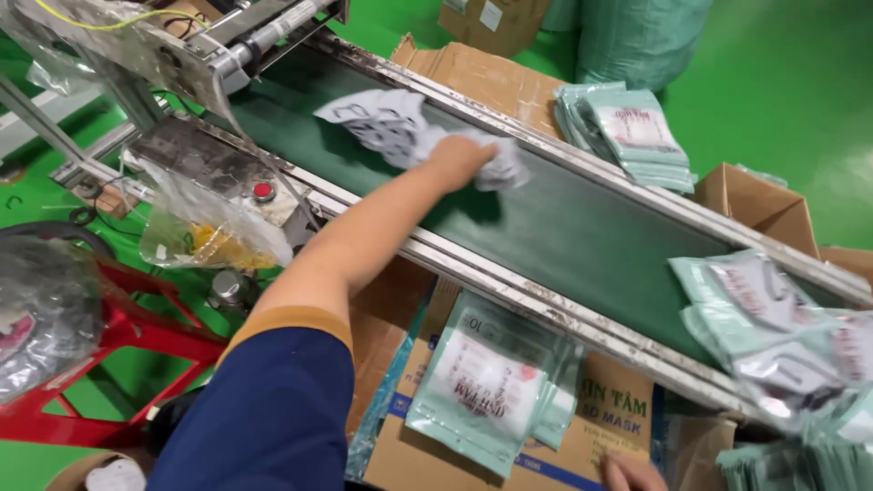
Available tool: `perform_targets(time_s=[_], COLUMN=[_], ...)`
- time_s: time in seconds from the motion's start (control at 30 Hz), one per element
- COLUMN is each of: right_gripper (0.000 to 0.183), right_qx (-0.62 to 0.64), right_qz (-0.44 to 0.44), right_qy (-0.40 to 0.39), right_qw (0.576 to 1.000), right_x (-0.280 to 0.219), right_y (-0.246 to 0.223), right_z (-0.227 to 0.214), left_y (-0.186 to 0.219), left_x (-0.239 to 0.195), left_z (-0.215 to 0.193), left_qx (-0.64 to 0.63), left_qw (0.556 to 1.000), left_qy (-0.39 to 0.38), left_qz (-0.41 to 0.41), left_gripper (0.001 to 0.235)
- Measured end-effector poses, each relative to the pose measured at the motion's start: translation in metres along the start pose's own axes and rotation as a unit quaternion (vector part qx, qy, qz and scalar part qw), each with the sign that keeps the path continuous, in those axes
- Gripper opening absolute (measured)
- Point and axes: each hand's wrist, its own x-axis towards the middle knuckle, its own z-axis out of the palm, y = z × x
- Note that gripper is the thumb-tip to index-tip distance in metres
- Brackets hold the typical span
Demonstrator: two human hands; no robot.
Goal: Packing stacks of 5D masks into plastic packaging and organizing them into cardboard shipping boxes at a conveyor belt.
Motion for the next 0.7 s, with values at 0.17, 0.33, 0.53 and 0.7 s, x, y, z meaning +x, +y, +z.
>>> perform_targets(time_s=[0.17,0.33,0.53,0.7], right_gripper=[0.037,0.105,0.036,0.044], right_qx=[0.018,-0.160,0.260,0.316], right_qz=[-0.022,-0.262,0.116,0.223], right_qy=[-0.040,-0.016,-0.138,-0.128], right_qw=[0.999,0.952,0.949,0.913], right_x=[0.094,0.112,0.025,0.012], right_y=[-0.239,-0.293,-0.170,-0.254], right_z=[0.072,0.114,0.063,0.100], left_y=[0.155,0.285,0.225,0.264], left_x=[-0.013,-0.110,-0.190,-0.267], left_z=[-0.096,-0.158,-0.239,-0.208], left_qx=[-0.273,-0.458,-0.376,-0.487], left_qw=[0.956,0.879,0.916,0.820], left_qy=[0.107,-0.062,-0.142,-0.285], left_qz=[-0.016,-0.114,0.011,-0.094], left_gripper=[0.060,0.078,0.088,0.079])
